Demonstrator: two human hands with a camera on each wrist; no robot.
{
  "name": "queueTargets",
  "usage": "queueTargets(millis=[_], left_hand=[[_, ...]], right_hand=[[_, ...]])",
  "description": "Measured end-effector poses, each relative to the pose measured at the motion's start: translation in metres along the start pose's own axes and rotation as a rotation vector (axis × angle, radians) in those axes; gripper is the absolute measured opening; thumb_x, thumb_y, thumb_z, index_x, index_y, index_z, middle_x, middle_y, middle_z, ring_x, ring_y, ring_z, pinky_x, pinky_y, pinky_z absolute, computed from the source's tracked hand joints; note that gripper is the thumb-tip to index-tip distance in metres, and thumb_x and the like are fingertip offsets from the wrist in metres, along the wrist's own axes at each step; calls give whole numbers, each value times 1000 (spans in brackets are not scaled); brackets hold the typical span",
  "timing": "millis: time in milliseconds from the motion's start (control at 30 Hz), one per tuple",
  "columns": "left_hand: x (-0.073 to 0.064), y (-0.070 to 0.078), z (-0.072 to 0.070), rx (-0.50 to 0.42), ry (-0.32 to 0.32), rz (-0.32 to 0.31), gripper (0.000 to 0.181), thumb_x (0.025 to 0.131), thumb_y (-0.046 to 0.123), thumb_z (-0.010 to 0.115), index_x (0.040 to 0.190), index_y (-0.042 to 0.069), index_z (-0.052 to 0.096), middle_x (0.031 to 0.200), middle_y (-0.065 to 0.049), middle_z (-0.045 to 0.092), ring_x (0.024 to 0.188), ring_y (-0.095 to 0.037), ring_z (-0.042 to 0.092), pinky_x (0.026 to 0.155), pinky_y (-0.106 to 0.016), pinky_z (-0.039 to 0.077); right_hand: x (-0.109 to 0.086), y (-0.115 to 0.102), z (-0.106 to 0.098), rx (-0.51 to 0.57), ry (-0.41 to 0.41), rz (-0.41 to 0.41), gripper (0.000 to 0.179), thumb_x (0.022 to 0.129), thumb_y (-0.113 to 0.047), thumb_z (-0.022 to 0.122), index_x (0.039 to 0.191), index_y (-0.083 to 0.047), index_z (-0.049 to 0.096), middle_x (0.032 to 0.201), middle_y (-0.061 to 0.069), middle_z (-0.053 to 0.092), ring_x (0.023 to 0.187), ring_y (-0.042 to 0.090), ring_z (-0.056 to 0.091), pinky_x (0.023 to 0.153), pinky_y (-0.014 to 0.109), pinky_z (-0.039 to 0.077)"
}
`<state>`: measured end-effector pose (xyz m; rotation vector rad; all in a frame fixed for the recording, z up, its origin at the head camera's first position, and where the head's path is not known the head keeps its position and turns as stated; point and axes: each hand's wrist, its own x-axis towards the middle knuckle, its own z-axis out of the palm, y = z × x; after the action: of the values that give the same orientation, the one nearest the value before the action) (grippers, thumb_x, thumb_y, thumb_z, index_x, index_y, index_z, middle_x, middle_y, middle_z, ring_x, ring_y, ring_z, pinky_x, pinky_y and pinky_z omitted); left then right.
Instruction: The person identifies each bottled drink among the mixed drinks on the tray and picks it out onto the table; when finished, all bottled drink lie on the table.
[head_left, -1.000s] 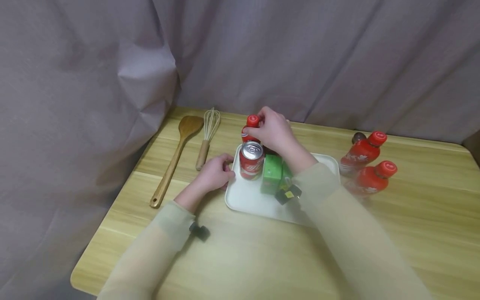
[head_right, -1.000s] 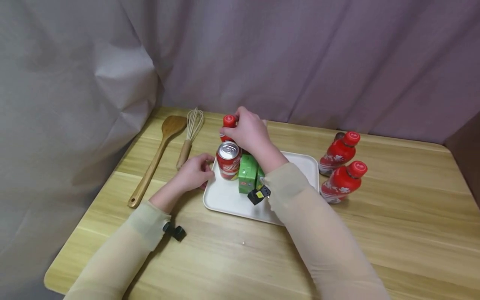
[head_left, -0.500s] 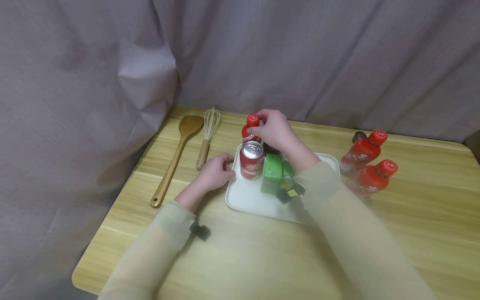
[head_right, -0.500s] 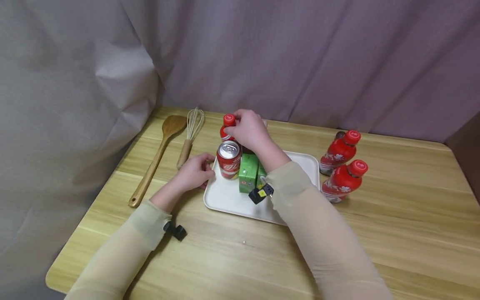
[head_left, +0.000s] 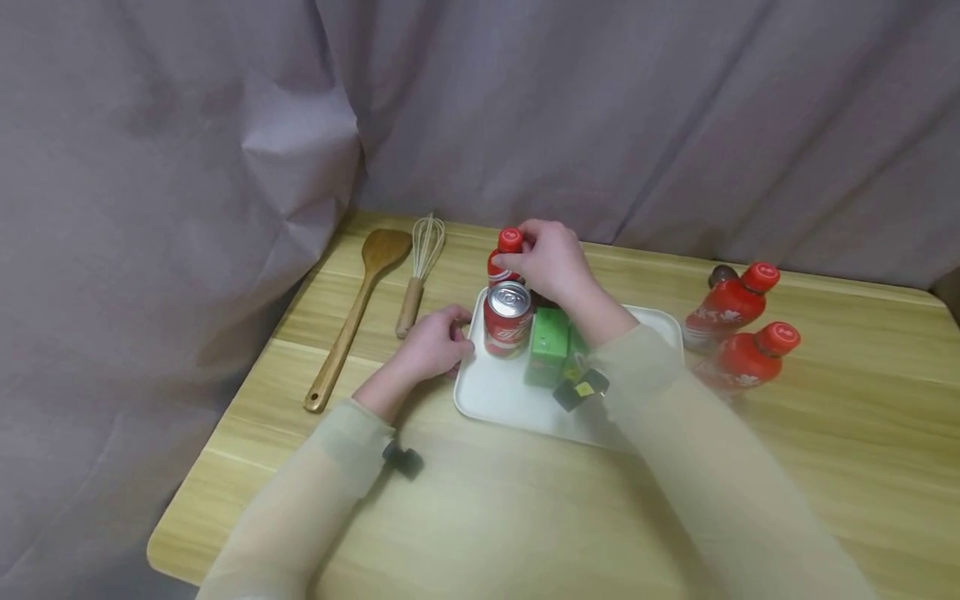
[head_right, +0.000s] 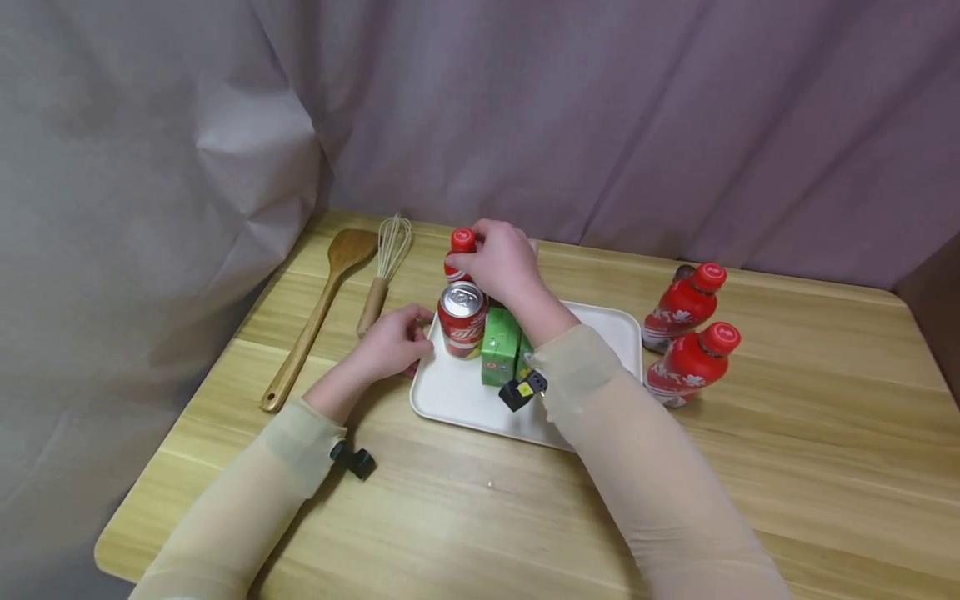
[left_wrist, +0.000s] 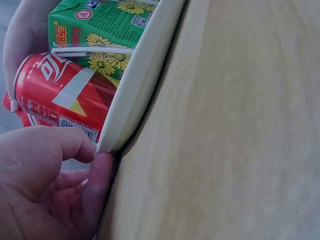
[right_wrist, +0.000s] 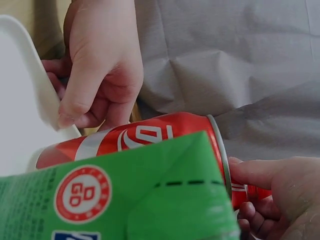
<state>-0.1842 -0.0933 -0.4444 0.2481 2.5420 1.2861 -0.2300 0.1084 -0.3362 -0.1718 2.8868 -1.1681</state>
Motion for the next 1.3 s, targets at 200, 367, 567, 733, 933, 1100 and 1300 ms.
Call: queueTargets(millis=[200, 367, 567, 733, 933, 1100, 1300], left_hand=[[0, -1, 1, 0, -7, -4, 52, 88, 1, 65, 139, 1, 56, 88, -11, 61, 58, -20, 62, 49, -33, 62], [1, 2, -1, 0, 1, 14, 52, 87, 0, 66, 138, 1, 56, 88, -12, 61, 59, -21, 61, 50, -34, 62], [3, 2, 1, 7, -16, 23, 52, 87, 1, 66, 138, 1, 56, 89, -12, 61, 62, -20, 61, 51, -33, 63], [4, 2, 0, 23, -12, 39, 51, 87, 1, 65, 137, 2, 58, 88, -11, 60, 64, -20, 60, 51, -32, 62], [4, 3, 0, 18, -19, 43, 51, 88, 1, 65, 138, 1, 56, 89, -11, 61, 62, -20, 61, 51, -32, 62], [3, 2, -5, 4, -24, 42, 51, 88, 1, 64, 139, -1, 55, 89, -12, 60, 61, -21, 62, 51, -34, 63], [1, -4, -10, 12, -7, 19, 50, 88, 0, 64, 137, 0, 56, 89, -12, 59, 62, -21, 61, 51, -34, 63]], right_hand=[[-1, -4, -6, 79, 12, 19, 31, 90, -27, 80, 114, -10, 71, 85, 7, 57, 82, 24, 52, 69, 33, 44], [-8, -21, -25, 116, 61, 1, 33, 90, -28, 80, 117, -11, 71, 89, 7, 58, 86, 23, 54, 74, 34, 46], [-29, -47, -56, 112, 91, 0, 38, 91, -34, 79, 123, -16, 70, 95, 5, 60, 92, 21, 55, 77, 33, 49], [-55, -64, -80, 135, 89, -2, 38, 91, -38, 78, 123, -20, 70, 96, 5, 61, 92, 20, 55, 75, 32, 50], [-90, -67, -102, 97, 77, -17, 37, 90, -42, 79, 118, -20, 71, 94, 7, 61, 91, 23, 53, 73, 35, 47], [-124, -57, -115, 122, 82, 16, 36, 87, -43, 82, 116, -23, 73, 98, 6, 62, 95, 22, 52, 69, 33, 48], [-159, -24, -115, 96, 124, -92, 29, 84, -32, 87, 109, -23, 77, 95, -3, 66, 94, 15, 53, 61, 23, 47]])
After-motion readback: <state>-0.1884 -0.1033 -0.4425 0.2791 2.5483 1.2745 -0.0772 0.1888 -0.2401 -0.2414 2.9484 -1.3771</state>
